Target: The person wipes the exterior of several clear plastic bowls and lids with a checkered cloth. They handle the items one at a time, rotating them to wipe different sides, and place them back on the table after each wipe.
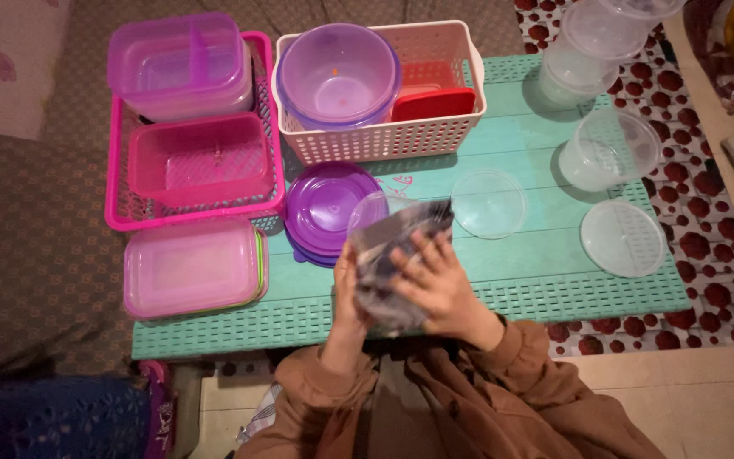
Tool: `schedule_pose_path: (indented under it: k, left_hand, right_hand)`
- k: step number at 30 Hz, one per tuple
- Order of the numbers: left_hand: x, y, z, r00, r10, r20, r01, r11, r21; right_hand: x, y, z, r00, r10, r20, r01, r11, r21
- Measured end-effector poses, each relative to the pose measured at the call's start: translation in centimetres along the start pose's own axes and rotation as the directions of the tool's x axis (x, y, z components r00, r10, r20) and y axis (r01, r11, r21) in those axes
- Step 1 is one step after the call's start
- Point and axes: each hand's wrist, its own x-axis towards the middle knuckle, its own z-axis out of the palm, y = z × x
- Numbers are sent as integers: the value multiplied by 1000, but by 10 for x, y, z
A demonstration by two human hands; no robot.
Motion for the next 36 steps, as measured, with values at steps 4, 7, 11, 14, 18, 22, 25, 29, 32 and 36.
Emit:
schedule_pose_path:
  k: [4, 7, 11, 14, 18, 22, 25, 29, 32, 36]
  left_hand:
    - [7, -1, -6, 993, -75, -92, 63, 990, -128]
    - [13, -3, -15, 990, -60, -129, 42, 989, -139]
    - [12, -10, -25, 996, 59, 65, -51, 991, -122]
    - [9, -17, -30, 973, 177, 150, -211, 944, 254]
    - [6, -25, -31, 946, 184, 266, -293, 837, 463]
    - [9, -33, -31, 995, 62, 81, -75, 982, 171]
    - [13, -29, -32, 992, -117, 46, 123, 975, -186]
    - [11, -16, -23, 953, -219, 210, 289, 867, -406]
    - [0, -10, -11, 969, -247, -21, 235, 944, -230]
    - [-3, -6, -4, 952, -51, 303, 152, 935, -319]
  right_hand:
    - [-18, -4, -7, 991, -26, 128, 37, 995, -87]
    - [-22, 7, -7, 999, -22, 35, 22, 1000, -2]
    - [-15, 18, -11, 989, 116, -88, -105, 987, 120]
    - [-6, 12, -24, 955, 296, -23, -280, 923, 264]
    - [11, 4, -35, 973, 230, 27, -231, 955, 187]
    - [10, -7, -25, 998, 57, 32, -55, 997, -52]
    - [-8, -10, -6, 996, -85, 31, 89, 977, -191]
    - [-36, -3, 18, 981, -177, -73, 155, 957, -243]
    - [-45, 3, 31, 928, -182, -327, 162, 983, -87]
    - [-42, 4, 19, 927, 159, -339, -58, 956, 287]
